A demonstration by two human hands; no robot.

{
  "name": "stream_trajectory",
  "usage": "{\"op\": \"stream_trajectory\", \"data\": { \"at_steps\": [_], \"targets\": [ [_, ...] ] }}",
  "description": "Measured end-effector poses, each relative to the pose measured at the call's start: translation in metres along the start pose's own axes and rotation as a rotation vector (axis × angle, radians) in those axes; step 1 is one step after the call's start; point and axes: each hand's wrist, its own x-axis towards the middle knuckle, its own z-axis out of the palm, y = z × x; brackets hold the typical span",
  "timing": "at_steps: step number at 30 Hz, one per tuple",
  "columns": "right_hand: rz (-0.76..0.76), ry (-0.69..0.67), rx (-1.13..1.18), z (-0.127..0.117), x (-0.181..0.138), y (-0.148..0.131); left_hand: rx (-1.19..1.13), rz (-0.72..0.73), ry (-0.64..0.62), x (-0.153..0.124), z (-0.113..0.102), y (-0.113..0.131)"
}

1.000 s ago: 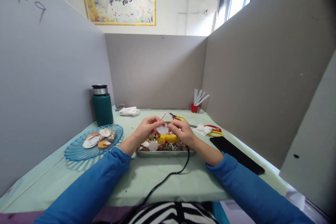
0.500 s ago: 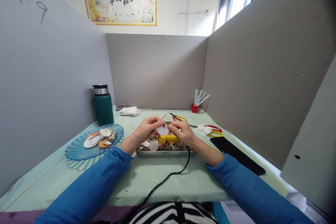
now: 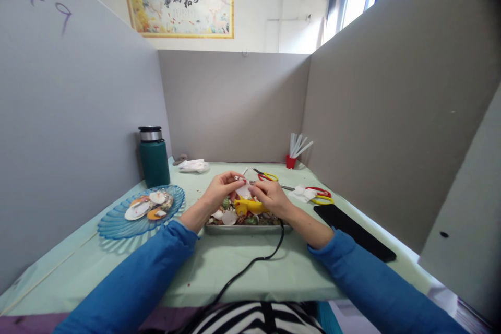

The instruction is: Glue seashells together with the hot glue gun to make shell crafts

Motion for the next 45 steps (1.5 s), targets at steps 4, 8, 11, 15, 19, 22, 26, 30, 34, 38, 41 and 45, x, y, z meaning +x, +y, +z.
{"op": "stream_trajectory", "data": {
  "at_steps": [4, 8, 11, 15, 19, 22, 26, 30, 34, 38, 41, 45],
  "targets": [
    [-0.047, 0.034, -0.106, 0.0028, -0.001, -0.0014, 0.0, 0.009, -0.013, -0.0003, -0.0001, -0.0007],
    [-0.058, 0.07, -0.126, 0.0034, -0.0016, -0.0007, -0.005, 0.018, -0.037, -0.0008, -0.0005, -0.0016],
    [-0.058, 0.091, -0.132, 0.003, -0.0017, -0.0009, -0.004, 0.014, -0.04, -0.0013, -0.0003, -0.0006],
    [-0.06, 0.087, -0.137, 0.0031, -0.002, -0.0018, -0.014, 0.009, -0.031, -0.0018, 0.0003, 0.0006],
    [-0.07, 0.078, -0.14, 0.0035, -0.0025, -0.0027, -0.011, 0.026, -0.03, -0.0013, -0.0004, -0.0003],
    [-0.07, 0.062, -0.141, 0.0032, -0.0029, -0.0039, -0.003, 0.035, -0.039, -0.0008, -0.0013, -0.0008],
    [-0.056, 0.044, -0.134, 0.0025, -0.0027, -0.0054, 0.007, 0.021, -0.037, -0.0005, -0.0015, -0.0002],
    [-0.034, 0.05, -0.114, 0.0019, -0.0021, -0.0045, -0.004, -0.007, -0.011, -0.0008, -0.0005, 0.0002],
    [-0.03, 0.048, -0.086, 0.0014, -0.0017, -0.0032, -0.017, 0.0, -0.03, -0.0008, -0.0002, -0.0012],
    [-0.049, 0.057, -0.061, 0.001, -0.0016, -0.0034, -0.005, -0.017, -0.063, -0.0013, -0.0003, -0.0018],
    [-0.05, 0.057, -0.06, 0.0008, -0.0017, -0.0034, 0.022, -0.046, -0.069, -0.0017, 0.0, -0.001],
    [-0.031, 0.034, -0.058, 0.0001, -0.0013, -0.0025, 0.037, -0.031, -0.037, -0.0013, -0.0002, -0.0003]
  ]
}}
